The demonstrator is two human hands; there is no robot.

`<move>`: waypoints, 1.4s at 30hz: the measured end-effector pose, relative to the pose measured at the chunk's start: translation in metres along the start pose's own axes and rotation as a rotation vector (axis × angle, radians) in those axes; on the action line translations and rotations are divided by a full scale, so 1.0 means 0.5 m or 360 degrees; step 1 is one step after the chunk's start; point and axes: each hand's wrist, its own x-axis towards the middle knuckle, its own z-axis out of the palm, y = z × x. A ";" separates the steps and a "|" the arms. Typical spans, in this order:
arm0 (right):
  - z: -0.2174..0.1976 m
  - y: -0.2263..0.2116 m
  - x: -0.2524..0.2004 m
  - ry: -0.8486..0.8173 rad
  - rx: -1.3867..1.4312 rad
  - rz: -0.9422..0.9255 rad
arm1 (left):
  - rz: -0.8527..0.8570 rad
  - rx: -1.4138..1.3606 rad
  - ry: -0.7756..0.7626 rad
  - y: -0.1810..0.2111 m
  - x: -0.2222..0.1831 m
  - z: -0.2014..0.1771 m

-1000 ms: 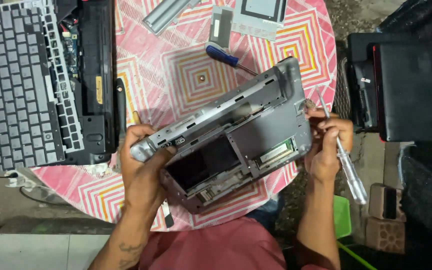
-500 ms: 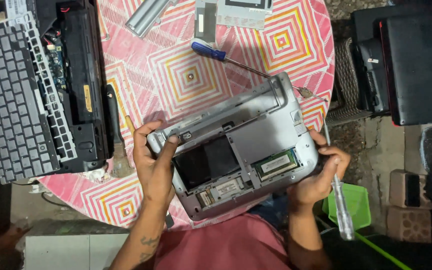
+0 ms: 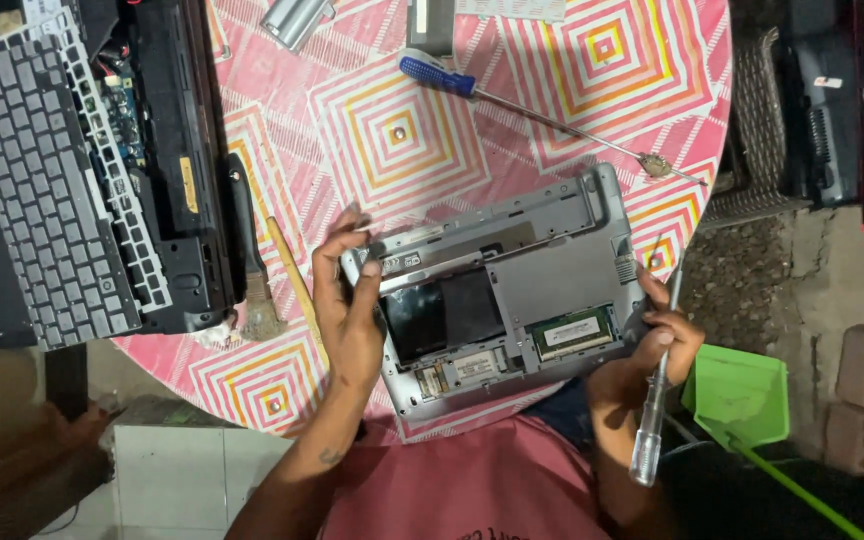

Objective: Disassembling a laptop to access internal components using a screwdriver and manual prying.

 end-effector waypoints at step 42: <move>-0.056 0.025 -0.066 -0.0262 0.0067 0.0205 | 0.0750 0.1182 -0.0920 0.057 -0.098 -0.090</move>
